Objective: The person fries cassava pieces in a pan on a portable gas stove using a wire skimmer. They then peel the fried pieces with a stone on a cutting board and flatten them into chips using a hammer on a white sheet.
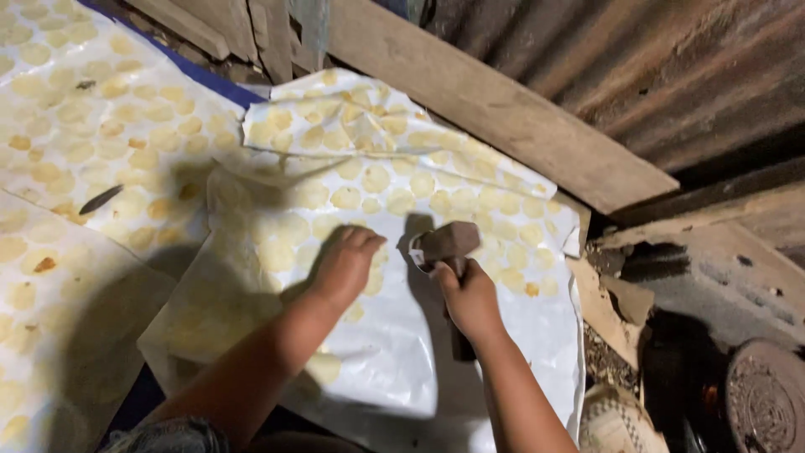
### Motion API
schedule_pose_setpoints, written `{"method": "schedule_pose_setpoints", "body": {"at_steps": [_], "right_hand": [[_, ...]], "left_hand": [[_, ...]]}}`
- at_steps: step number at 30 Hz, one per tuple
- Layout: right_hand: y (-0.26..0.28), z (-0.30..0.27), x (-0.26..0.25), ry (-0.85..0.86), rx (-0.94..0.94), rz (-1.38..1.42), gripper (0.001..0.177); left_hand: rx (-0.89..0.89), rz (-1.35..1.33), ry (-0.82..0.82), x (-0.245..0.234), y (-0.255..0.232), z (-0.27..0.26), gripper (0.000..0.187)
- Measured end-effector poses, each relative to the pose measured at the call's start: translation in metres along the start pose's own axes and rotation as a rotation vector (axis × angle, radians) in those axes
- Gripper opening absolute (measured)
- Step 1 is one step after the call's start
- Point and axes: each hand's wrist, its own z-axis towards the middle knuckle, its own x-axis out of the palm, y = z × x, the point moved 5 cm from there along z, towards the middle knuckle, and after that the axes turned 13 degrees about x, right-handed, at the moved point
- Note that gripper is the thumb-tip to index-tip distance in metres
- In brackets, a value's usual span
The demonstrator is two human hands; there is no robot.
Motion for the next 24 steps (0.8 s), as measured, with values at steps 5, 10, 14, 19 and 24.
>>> {"method": "schedule_pose_setpoints", "body": {"at_steps": [5, 10, 14, 19, 24], "right_hand": [[0.053, -0.067, -0.060, -0.212, -0.120, 0.245, 0.029], [0.055, -0.066, -0.054, -0.531, -0.481, 0.303, 0.021], [-0.005, -0.002, 0.024, -0.288, -0.210, -0.098, 0.040], [-0.003, 0.013, 0.025, -0.051, -0.007, -0.342, 0.060], [0.070, -0.042, -0.017, -0.117, 0.012, -0.201, 0.060]], "left_hand": [[-0.154, -0.272, 0.140, 0.046, -0.031, 0.012, 0.029], [-0.421, -0.438, 0.198, 0.005, -0.038, 0.046, 0.027], [-0.148, 0.022, -0.020, -0.009, -0.001, 0.019, 0.024], [-0.144, -0.054, -0.032, -0.013, 0.025, -0.007, 0.023], [-0.158, -0.099, 0.005, -0.006, 0.039, -0.005, 0.020]]}}
